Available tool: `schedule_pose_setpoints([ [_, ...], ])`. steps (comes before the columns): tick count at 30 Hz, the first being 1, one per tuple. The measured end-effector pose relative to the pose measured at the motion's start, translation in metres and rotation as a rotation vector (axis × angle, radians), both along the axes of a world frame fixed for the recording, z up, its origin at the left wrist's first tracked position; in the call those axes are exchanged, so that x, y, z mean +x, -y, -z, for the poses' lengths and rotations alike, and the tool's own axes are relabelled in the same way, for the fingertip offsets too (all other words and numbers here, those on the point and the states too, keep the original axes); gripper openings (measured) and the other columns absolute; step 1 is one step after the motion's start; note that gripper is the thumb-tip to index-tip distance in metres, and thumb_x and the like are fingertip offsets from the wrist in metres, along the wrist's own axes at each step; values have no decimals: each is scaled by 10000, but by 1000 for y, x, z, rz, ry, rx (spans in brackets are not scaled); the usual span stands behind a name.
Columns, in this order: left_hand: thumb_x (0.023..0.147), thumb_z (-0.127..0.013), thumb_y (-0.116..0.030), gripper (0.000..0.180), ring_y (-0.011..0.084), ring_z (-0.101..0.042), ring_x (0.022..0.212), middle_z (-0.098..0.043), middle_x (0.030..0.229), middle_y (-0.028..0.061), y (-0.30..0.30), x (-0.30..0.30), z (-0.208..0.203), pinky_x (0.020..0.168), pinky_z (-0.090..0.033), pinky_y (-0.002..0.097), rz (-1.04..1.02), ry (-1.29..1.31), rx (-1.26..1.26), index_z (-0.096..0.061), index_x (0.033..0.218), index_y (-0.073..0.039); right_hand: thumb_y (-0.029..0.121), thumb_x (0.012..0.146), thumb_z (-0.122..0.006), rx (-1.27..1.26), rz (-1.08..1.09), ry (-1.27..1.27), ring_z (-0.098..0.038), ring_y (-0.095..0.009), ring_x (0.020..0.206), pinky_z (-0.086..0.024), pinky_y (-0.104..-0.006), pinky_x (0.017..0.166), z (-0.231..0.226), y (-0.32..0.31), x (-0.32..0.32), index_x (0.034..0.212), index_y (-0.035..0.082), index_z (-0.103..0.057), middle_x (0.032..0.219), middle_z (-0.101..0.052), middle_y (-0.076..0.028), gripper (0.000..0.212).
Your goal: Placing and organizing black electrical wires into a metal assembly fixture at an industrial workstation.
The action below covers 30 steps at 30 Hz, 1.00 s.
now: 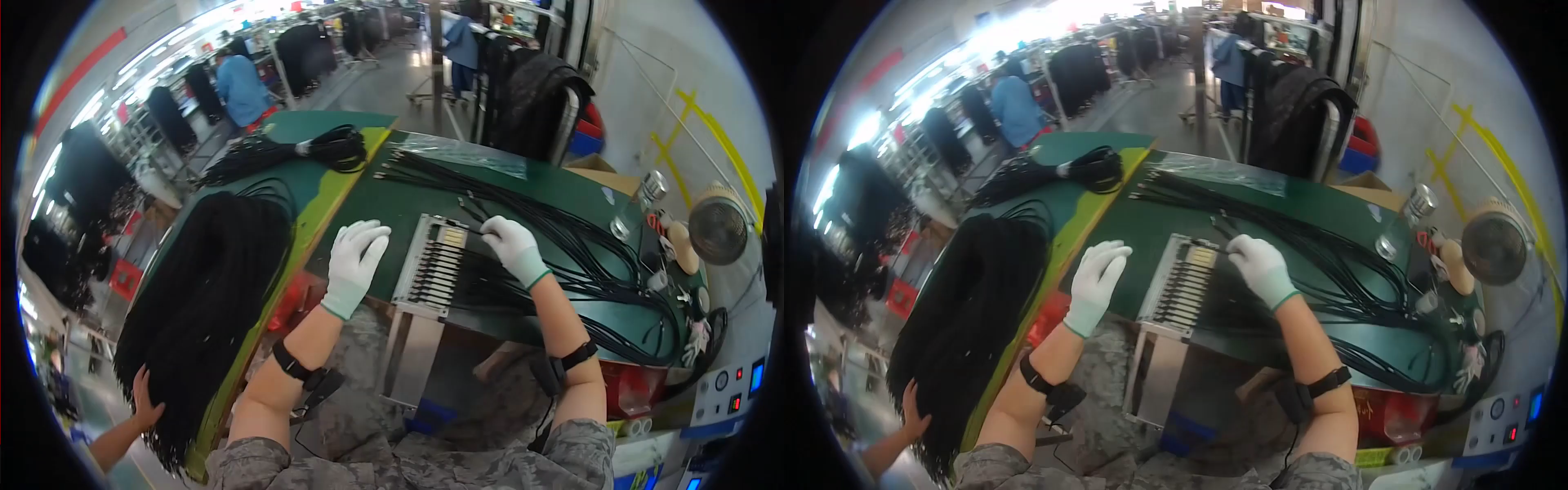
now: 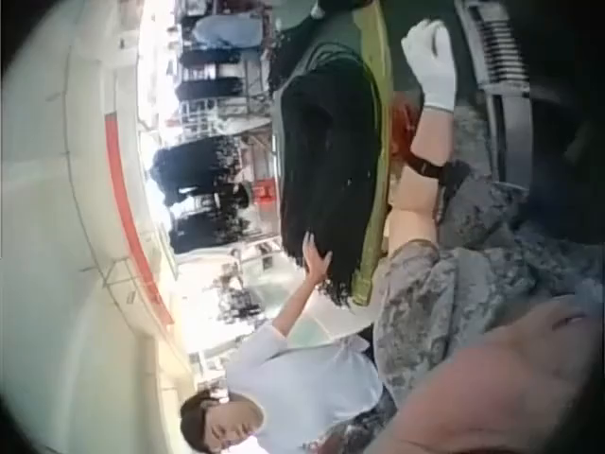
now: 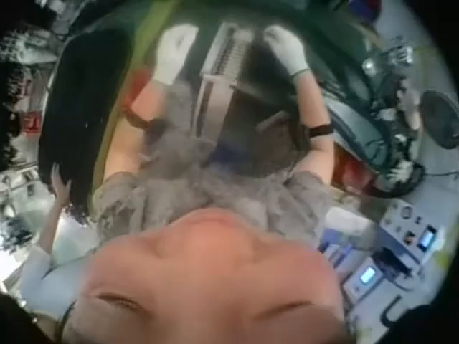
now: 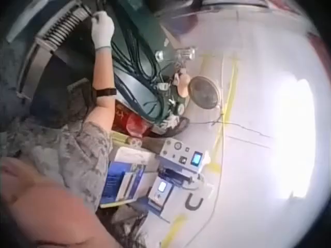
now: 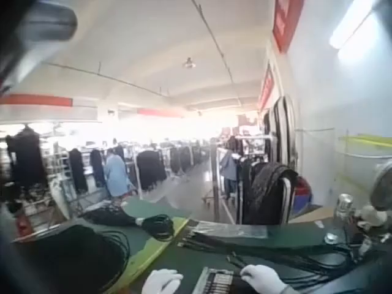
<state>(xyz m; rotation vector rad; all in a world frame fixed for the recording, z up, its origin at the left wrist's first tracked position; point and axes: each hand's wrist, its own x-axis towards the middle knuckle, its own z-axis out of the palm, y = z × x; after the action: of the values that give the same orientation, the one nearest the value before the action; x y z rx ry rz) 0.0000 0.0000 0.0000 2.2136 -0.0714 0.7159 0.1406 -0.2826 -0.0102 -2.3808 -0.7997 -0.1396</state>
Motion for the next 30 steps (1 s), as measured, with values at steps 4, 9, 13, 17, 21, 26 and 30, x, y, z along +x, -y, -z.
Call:
schedule_pose_setpoints([
  [4,857,-676,-284,196,293,-516,1213,-649,1170,108,62,71,13,1106,-254,485,-13,21,-18,-704,905,-96,120,823,-672,33,-125,147,-638,-282,824,-523,-364,771,-18,32,14,949,60,-623,849,-656,-114,148],
  [9,868,-660,-218,158,313,-534,1193,-645,1181,140,61,93,25,1095,-274,460,131,29,93,-690,852,-64,139,825,-689,209,-192,-68,-651,-264,774,-511,-339,710,-2,5,13,987,59,-635,877,-666,-117,188],
  [13,861,-662,-199,144,328,-531,1195,-645,1184,141,58,95,29,1100,-267,460,163,65,82,-685,840,-58,226,829,-685,210,-201,-219,-659,-294,794,-515,-361,722,-2,-39,9,1000,74,-659,889,-687,-121,230],
  [17,852,-669,-203,143,316,-537,1181,-651,1171,127,34,89,33,1100,-269,462,71,56,-21,-687,825,-64,163,850,-685,65,-178,-263,-675,-216,794,-515,-298,731,-25,-32,13,979,52,-681,923,-688,-130,170],
  [21,851,-669,-209,146,283,-553,1151,-663,1127,107,23,89,45,1091,-280,463,-6,1,-151,-693,811,-71,173,819,-709,316,-144,-340,-652,-252,786,-509,-326,717,-8,-17,17,921,54,-686,876,-683,-107,158],
  [26,882,-627,-169,126,262,-573,1122,-667,1068,113,32,88,46,1084,-295,429,-20,-54,-18,-694,885,-63,151,773,-723,12,-199,98,-605,-282,775,-486,-362,711,0,-21,15,859,72,-676,797,-651,-80,127],
  [30,899,-607,-184,141,239,-589,1091,-670,1055,93,33,87,49,1085,-289,429,-36,-77,38,-699,950,-90,119,745,-716,-11,-145,197,-565,-285,761,-459,-387,702,0,-14,19,800,86,-648,738,-606,-62,93],
])
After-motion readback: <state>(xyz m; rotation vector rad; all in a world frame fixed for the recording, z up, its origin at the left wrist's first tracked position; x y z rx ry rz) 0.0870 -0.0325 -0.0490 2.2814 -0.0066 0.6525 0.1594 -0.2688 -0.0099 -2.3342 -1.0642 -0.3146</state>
